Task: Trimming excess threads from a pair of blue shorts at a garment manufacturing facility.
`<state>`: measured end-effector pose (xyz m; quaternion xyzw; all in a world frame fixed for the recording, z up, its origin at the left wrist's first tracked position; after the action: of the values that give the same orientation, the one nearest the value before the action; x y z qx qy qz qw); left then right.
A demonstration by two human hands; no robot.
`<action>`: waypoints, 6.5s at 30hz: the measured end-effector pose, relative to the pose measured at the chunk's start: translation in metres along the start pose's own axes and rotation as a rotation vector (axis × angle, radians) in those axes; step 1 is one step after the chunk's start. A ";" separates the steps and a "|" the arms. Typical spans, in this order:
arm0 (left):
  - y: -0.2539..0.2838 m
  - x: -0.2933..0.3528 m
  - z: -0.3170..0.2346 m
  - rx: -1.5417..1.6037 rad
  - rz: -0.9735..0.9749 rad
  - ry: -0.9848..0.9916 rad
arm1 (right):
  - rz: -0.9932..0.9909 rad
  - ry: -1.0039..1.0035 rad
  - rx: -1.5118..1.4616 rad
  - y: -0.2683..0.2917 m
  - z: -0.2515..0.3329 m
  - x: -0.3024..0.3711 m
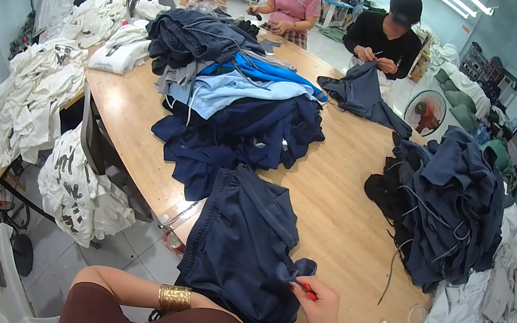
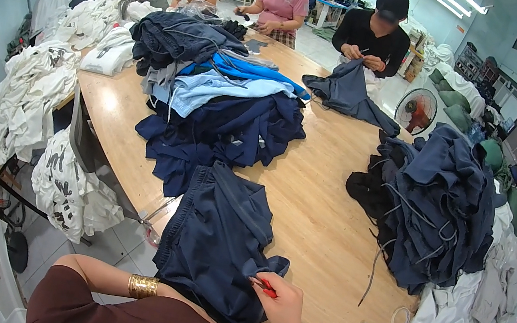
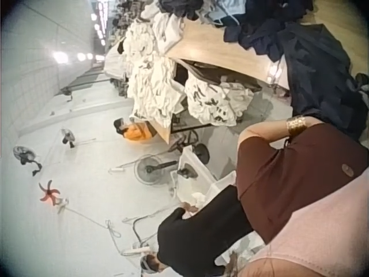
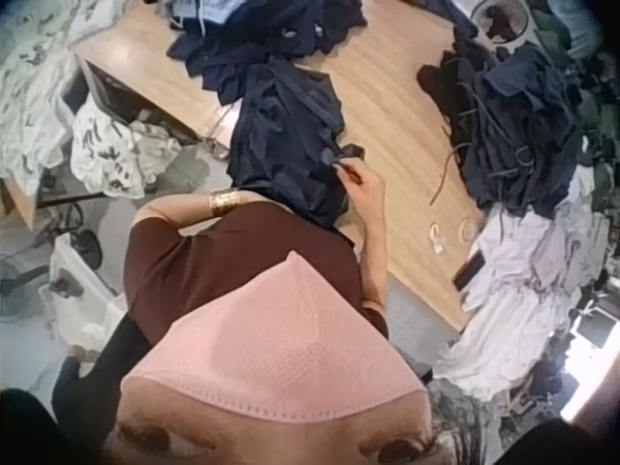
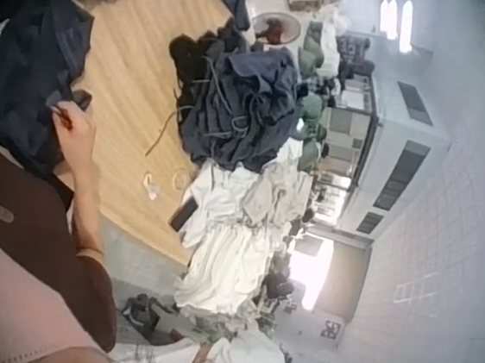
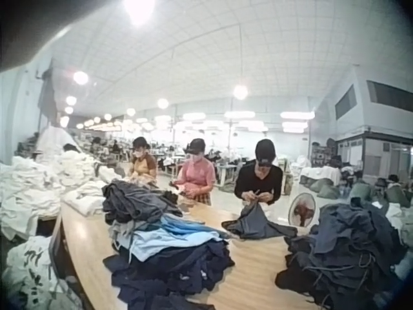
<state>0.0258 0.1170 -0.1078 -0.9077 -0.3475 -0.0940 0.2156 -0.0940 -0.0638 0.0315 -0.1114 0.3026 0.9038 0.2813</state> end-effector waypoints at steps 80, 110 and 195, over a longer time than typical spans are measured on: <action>-0.029 0.021 -0.044 -0.187 -0.408 -0.198 | 0.369 -0.434 -0.337 0.006 -0.061 0.107; 0.038 0.006 -0.139 -0.251 -1.004 -0.256 | -0.052 -0.053 -0.269 -0.023 0.007 -0.020; 0.049 0.019 -0.157 0.388 -0.954 -0.219 | -0.045 0.167 0.479 0.003 0.019 -0.025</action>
<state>0.0696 0.0239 0.0225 -0.5965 -0.7536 -0.0203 0.2754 -0.0765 -0.0651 0.0575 -0.1227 0.5278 0.7875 0.2937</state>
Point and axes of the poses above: each hand's wrist, its own x-axis away from the middle knuckle, its own y-axis out of the back of the hand, z = x × y, the point moved 3 cm from there along -x, towards the middle knuckle, and after that the axes turned 15 degrees about y, right-handed, at the moved point
